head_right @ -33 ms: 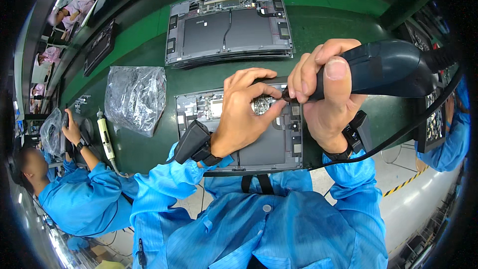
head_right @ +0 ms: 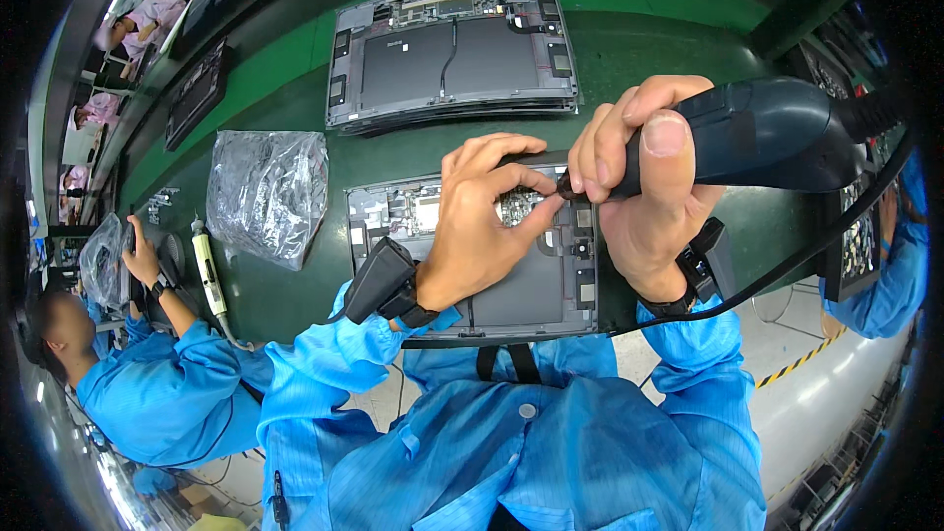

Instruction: The recorder uses an electric screwdriver and manual tools to install internal components and wiring inside tablet devices on an assembly line.

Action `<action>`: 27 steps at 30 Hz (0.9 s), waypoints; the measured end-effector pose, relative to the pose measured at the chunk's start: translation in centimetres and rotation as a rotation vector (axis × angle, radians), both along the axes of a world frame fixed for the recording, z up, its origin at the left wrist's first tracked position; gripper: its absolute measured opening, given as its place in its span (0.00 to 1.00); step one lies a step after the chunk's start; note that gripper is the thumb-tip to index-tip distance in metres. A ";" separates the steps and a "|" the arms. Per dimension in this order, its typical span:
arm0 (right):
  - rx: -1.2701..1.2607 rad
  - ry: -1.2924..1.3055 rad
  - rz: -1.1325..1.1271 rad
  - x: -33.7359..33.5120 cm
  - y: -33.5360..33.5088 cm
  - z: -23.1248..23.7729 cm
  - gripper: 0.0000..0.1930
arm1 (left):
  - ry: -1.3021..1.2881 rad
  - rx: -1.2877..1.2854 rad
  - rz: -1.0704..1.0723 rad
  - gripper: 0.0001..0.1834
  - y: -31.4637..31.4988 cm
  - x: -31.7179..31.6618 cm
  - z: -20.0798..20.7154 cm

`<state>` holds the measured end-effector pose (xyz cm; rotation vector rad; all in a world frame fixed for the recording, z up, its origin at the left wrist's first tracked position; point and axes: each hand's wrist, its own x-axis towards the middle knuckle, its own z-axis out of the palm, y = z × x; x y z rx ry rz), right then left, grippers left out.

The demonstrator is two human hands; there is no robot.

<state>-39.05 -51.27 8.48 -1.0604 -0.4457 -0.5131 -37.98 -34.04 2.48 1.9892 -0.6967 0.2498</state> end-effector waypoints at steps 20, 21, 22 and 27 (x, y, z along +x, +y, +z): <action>-0.042 -0.043 -0.033 -0.1 -0.6 0.5 0.16 | -0.016 -0.038 0.026 0.09 0.0 0.1 0.3; -0.040 -0.044 -0.035 -0.2 -0.6 0.5 0.16 | 0.002 -0.058 0.031 0.09 0.0 0.1 0.3; -0.043 -0.039 -0.032 -0.3 -0.5 0.6 0.16 | 0.001 -0.056 0.029 0.09 0.0 0.2 0.4; -0.060 -0.047 -0.033 -0.5 -0.5 0.8 0.16 | -0.021 -0.062 0.032 0.11 -0.1 0.2 0.3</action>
